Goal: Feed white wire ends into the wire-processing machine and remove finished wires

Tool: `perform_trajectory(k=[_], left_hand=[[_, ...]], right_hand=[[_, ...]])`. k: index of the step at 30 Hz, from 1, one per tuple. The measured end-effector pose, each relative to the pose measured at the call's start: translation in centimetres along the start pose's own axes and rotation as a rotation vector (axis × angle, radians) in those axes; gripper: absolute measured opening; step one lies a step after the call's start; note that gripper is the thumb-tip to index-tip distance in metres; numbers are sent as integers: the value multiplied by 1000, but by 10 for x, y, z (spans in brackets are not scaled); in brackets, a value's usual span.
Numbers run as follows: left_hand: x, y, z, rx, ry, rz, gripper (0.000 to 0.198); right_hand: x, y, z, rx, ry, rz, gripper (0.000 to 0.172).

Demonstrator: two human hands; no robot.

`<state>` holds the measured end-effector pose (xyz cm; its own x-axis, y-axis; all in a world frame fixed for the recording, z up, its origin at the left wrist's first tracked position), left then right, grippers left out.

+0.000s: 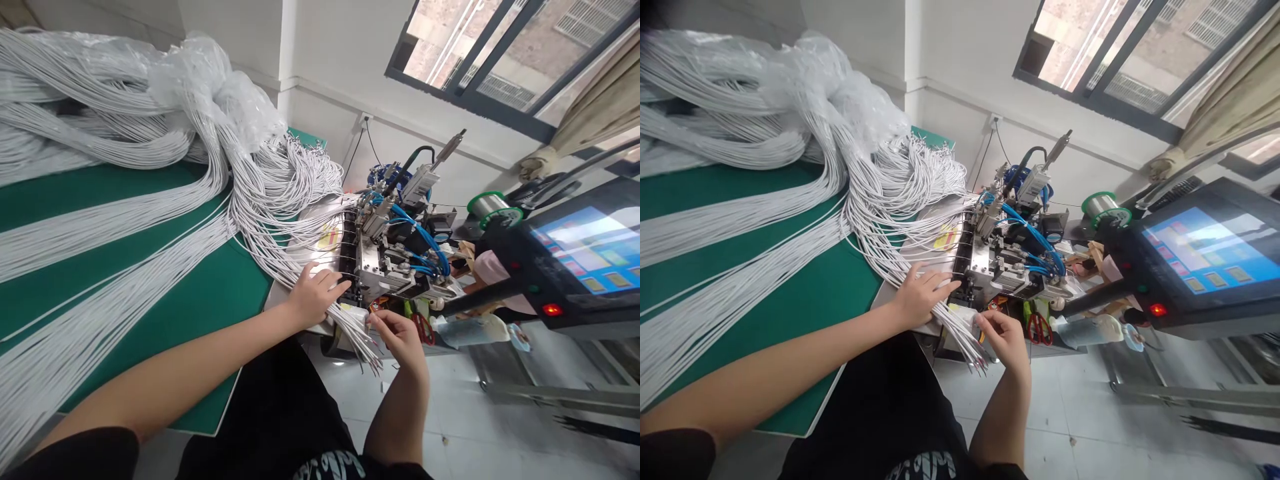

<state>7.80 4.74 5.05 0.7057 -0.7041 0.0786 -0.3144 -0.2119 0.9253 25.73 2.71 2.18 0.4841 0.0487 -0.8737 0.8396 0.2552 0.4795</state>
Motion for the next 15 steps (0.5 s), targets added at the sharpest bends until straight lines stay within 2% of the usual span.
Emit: perform_trajectory(k=[3,8,10,15], left_hand=[[0,3,1,43,-6,-6,55],[1,7,1,101,-19,-13,49],[2,7,1,105,-27,-13,42],[4,10,2,147,-43,-26,28]], right_hand=[[-5,-10,4,-111,-3,38,33],[-7,-18,4,-176,-4,26,32],[-7,-14,1,-136,9,28,32],[4,5,-11,130,56,-92,30]])
Point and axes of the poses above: each hand's wrist, its own z-axis away from the middle knuckle, its own y-axis out of the back of the hand, x = y × z, the point moved 9 cm from there along -z, towards the middle knuckle, and after that the axes turned 10 degrees about -x, right-handed, at the moved point
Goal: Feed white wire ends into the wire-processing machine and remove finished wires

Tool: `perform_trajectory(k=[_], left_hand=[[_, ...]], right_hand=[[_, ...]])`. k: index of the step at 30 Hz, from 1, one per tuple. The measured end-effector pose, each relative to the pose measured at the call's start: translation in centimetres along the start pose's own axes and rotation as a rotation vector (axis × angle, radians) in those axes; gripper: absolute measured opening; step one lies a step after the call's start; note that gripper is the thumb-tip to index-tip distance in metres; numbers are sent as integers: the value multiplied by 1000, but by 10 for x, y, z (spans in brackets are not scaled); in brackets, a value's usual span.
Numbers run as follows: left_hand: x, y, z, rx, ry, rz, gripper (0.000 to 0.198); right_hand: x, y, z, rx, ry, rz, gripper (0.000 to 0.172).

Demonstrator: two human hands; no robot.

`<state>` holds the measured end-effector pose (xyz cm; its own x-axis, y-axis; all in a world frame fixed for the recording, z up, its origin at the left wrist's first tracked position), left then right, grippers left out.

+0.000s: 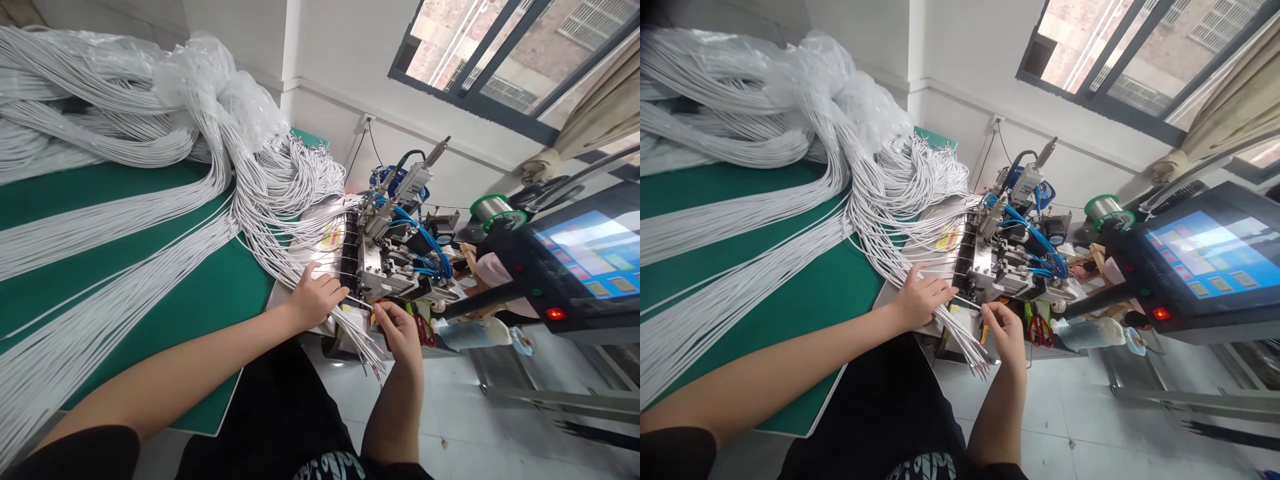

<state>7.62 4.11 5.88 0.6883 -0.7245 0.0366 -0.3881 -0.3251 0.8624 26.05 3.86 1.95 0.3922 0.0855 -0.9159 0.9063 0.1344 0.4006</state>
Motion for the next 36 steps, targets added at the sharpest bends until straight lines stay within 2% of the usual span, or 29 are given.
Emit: perform_trajectory(k=[5,14,24,27,30,33,36], left_hand=[[1,6,0,46,12,-14,20],[8,11,0,83,-83,-20,25],[8,1,-1,32,-109,-29,25],[8,1,-1,34,-100,-27,26],[7,5,-1,53,-88,-18,31],[7,5,-2,36,-81,-12,32],[5,2,-2,-1,-67,-16,32]], right_hand=[[16,0,-8,82,-11,-108,28],[13,-2,-14,163,46,-204,26],[15,-13,-20,205,65,-401,32],[9,-8,-18,245,77,-348,30],[6,0,-16,271,63,-143,30],[7,2,-17,237,66,76,31],[14,-1,-21,182,60,149,33]])
Point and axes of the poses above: each hand's wrist, its own z-axis away from the middle knuckle, its own y-axis out of the back of the hand, x = y × z, the point moved 9 cm from there along -z, towards the middle knuckle, and after that the axes turned 10 degrees about -x, right-handed, at the moved point
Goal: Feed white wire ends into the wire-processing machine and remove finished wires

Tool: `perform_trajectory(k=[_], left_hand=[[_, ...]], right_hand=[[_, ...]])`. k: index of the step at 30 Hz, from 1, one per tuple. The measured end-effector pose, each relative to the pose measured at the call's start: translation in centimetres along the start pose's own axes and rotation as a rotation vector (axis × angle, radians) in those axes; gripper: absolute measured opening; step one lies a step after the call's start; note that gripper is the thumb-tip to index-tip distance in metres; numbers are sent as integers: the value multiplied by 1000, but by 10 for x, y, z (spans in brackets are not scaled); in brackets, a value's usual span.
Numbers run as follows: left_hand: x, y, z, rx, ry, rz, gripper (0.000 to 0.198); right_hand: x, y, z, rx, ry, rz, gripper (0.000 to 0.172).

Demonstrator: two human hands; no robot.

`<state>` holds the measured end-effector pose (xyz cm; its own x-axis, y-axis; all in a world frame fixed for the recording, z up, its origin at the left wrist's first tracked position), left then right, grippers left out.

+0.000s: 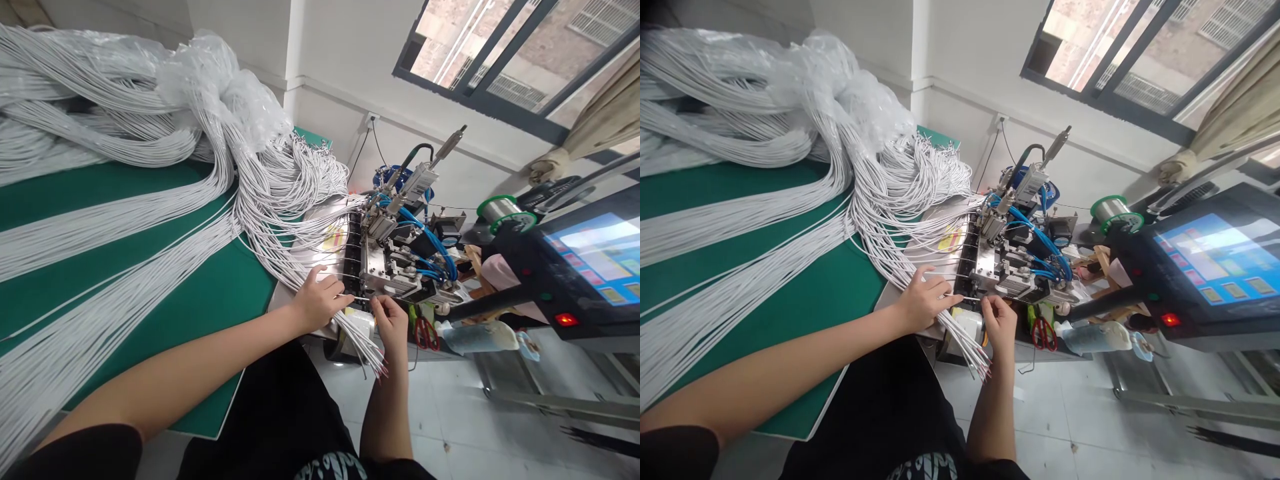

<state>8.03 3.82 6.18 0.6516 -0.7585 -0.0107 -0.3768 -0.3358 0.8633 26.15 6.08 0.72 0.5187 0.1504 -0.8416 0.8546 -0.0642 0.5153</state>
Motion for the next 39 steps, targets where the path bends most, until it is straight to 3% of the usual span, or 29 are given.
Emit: perform_trajectory(k=[5,14,19,23,31,39], left_hand=[[-3,-3,0,-24,36,-2,31],[-3,-7,0,-46,62,6,30],[-6,-9,1,-63,76,28,32],[-7,-12,2,-86,84,38,33],[-9,-15,1,-141,92,55,34],[-13,-16,1,-195,170,48,58]], right_hand=[[8,-9,-4,-56,-33,-78,33],[34,-30,0,-36,-252,-568,26],[37,-31,4,-36,-261,-568,33],[38,-19,7,-9,-209,-441,36],[11,17,17,25,-112,-271,34],[-43,12,43,-372,-13,-14,29]])
Point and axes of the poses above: each hand's wrist, its own z-axis away from the middle knuckle, its own y-axis out of the back of the hand, x = y × z, the point moved 9 cm from there along -z, towards the middle knuckle, and after that the axes turned 10 degrees about -x, right-handed, at the moved point
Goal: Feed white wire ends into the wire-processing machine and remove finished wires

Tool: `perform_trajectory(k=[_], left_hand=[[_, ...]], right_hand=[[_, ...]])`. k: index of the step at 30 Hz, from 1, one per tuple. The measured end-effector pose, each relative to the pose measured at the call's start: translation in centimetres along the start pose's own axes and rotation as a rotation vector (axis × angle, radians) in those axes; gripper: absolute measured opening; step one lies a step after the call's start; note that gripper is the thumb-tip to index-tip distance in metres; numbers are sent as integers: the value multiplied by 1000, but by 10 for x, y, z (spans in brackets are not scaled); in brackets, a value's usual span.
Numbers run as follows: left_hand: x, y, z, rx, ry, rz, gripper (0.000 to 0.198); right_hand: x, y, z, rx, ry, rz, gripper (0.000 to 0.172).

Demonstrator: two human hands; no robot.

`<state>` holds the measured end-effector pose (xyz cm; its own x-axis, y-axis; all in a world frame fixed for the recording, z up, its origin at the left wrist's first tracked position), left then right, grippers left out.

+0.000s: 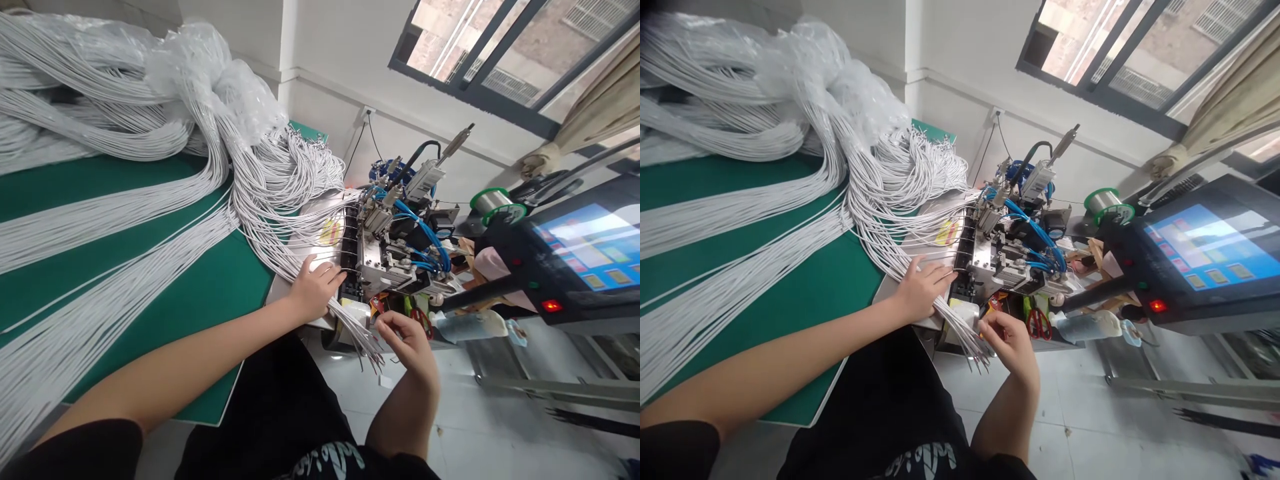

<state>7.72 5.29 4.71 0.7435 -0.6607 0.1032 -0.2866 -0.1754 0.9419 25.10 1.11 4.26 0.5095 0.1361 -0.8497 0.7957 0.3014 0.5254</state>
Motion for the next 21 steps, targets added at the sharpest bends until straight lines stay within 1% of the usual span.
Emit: perform_trajectory(k=[3,4,8,12,14,16,18,21], left_hand=[[0,0,0,9,5,8,57],[0,0,0,18,4,12,57],[1,2,1,54,-9,22,58],[1,1,1,53,-6,20,56],[1,1,1,54,-9,19,56],[1,0,1,61,-20,19,57],[2,0,1,71,-33,14,57],[3,1,2,93,-33,-4,54]], right_hand=[[-11,-10,3,-121,19,66,25],[-12,-11,3,-130,23,86,25],[-16,-7,2,-98,35,145,25],[-17,-14,1,-210,24,201,22],[-19,-15,0,-234,20,225,23],[-21,-9,-3,-181,25,222,25],[-20,4,-7,-41,24,190,25],[-10,25,-16,187,-2,108,26]])
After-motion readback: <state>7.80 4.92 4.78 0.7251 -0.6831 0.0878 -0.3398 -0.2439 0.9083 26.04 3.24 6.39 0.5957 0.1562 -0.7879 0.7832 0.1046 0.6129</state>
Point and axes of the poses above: each hand's wrist, its own z-axis away from the middle knuckle, its own y-axis out of the back of the hand, x = y × z, the point moved 9 cm from there along -z, towards the middle knuckle, and after that the axes turned 10 degrees about -x, right-handed, at the moved point
